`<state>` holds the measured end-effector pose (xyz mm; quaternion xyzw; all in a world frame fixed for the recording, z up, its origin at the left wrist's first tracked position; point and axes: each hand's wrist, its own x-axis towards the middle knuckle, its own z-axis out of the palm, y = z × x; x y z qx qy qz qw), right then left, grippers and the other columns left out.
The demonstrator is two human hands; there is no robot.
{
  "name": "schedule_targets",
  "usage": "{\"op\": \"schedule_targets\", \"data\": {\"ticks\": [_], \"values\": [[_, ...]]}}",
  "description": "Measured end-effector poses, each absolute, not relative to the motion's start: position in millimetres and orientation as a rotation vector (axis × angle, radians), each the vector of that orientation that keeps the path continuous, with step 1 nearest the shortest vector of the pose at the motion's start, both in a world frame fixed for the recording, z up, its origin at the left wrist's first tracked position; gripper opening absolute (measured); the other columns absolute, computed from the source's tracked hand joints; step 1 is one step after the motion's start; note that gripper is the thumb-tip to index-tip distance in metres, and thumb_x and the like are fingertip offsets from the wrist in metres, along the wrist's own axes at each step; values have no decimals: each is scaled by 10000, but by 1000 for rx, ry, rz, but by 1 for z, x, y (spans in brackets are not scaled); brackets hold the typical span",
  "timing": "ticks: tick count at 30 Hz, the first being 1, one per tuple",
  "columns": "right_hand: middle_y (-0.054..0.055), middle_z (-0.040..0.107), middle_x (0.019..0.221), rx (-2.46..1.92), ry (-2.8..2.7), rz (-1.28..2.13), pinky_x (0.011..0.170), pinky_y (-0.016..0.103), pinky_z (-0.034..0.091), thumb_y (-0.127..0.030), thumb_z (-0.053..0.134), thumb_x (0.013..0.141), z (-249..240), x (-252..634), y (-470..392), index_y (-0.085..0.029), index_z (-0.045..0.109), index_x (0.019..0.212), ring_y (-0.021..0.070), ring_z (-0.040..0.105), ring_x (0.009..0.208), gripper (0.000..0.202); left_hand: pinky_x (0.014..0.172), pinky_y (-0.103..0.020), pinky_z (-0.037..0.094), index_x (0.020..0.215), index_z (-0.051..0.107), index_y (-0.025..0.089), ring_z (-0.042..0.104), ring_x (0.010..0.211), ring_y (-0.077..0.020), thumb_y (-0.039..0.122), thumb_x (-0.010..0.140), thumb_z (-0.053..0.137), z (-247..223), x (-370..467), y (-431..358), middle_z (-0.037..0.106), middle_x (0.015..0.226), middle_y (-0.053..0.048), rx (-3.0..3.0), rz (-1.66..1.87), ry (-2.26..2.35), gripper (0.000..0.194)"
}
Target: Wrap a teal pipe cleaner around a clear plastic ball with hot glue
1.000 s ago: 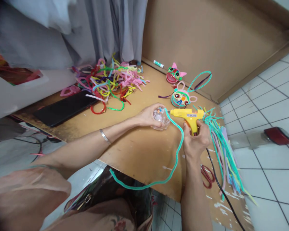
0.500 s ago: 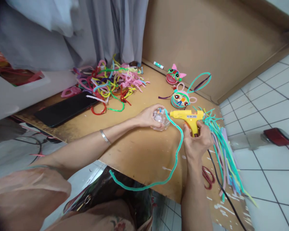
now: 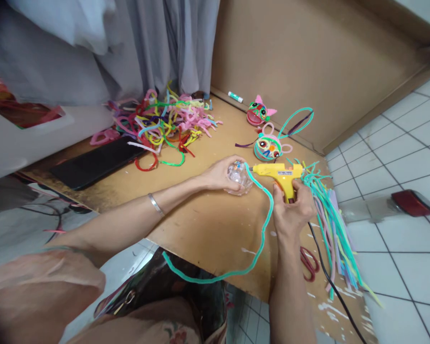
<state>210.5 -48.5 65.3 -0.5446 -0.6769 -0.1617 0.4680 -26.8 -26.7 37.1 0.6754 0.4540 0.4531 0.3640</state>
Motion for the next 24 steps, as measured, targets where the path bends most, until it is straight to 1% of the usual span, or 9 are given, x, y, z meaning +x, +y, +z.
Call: {"op": "schedule_targets", "data": {"ticks": [4,9,18,24], "values": [[114,714,880,-1334,-1657,-376,670,370,538,-552,701,738,65,211,-48,-139,693,975,233,648,728,476,938,-400,517,1243,572,213,645,1053,-256,353,538,835,38,-27,-26,671,1190,-61,1733,1164,1171,765],[115,710,901,-1342,-1670,-347,683,379,547,-549,703,738,65,213,-47,-139,686,995,225,643,724,485,942,-394,511,1231,581,220,645,1050,-251,346,540,831,39,-29,-27,676,1173,-48,1738,1164,1191,746],[104,696,872,-1345,-1666,-351,678,375,530,-543,701,760,63,213,-48,-140,682,979,236,642,741,460,919,-397,518,1231,579,216,643,1030,-250,366,537,834,35,-28,-23,671,1163,-57,1751,1183,1149,754],[108,691,903,-1378,-1657,-342,701,388,533,-564,689,764,62,214,-47,-139,672,1010,234,631,750,491,921,-392,516,1240,582,206,646,1023,-247,335,533,830,36,-28,-26,672,1167,-57,1759,1178,1144,760]]}}
